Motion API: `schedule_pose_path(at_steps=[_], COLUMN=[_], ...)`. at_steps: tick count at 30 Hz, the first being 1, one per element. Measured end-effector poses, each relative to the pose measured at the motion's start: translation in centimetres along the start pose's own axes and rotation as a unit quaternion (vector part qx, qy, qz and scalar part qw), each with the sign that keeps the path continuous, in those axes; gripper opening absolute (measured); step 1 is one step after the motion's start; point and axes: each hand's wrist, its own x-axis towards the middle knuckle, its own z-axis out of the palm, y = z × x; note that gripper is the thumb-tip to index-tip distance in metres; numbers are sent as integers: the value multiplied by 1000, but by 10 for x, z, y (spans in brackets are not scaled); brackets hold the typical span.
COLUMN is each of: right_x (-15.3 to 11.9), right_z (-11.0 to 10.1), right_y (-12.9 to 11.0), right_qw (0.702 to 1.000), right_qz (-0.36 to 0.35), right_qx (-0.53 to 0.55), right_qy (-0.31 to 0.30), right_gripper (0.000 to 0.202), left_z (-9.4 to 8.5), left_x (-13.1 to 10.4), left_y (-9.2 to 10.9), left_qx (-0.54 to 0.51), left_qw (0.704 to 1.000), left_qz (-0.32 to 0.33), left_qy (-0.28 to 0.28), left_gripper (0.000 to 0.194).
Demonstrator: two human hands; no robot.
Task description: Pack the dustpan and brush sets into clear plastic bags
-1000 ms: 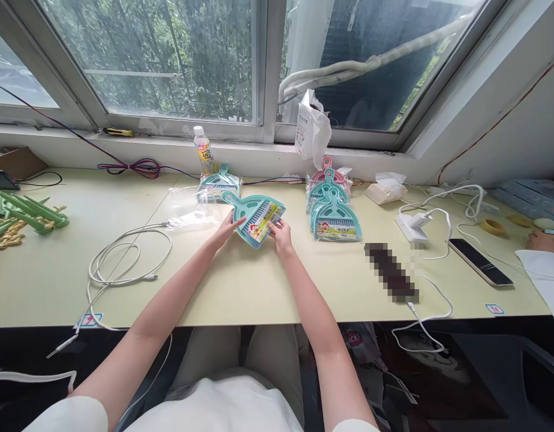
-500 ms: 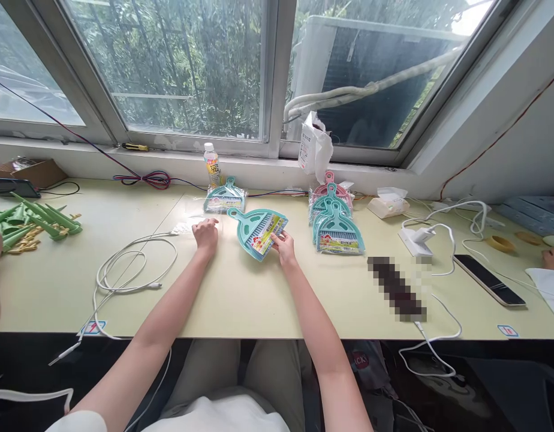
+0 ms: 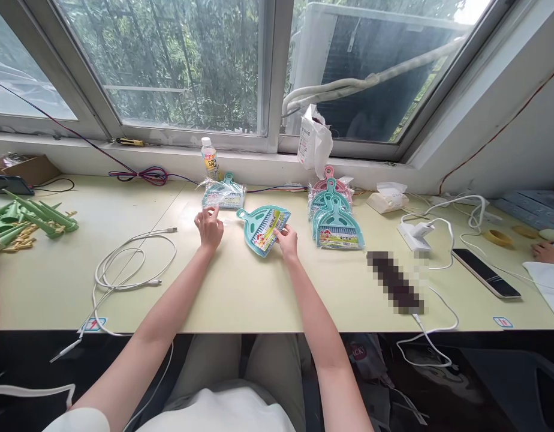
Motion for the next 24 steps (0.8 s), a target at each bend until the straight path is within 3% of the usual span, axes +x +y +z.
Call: schedule_pose_path(at_steps=[5,8,12,16,18,24], right_x=[-3,-6,-8,-4,-2,0], right_z=[5,9,11,7,4,4], right_y=[2,3,8,11,11,9], right_qw=[999,998,998,993,992,994], right_qz=[-3,0,-14,-35,-29,20], right_qx=[26,38,57,94,105,101], right_qy=[-39,-56,-11,62,69,-42], right_gripper=[40,40,38,34,32,33], left_z=[4,5,0,-5,-5,-3], left_x=[-1,-3,-7,-8,-8,-19], left_y=[6,11,18,20,21,32], left_qx=[-51,-72,-54,-26,-29,-126], left_qw=[997,989,975,975,977,968], left_qz=[46,112,196,206,199,204], left_qy=[-29,-67,-94,-77,-76,-82], left_gripper=[64,66,67,66,65,57])
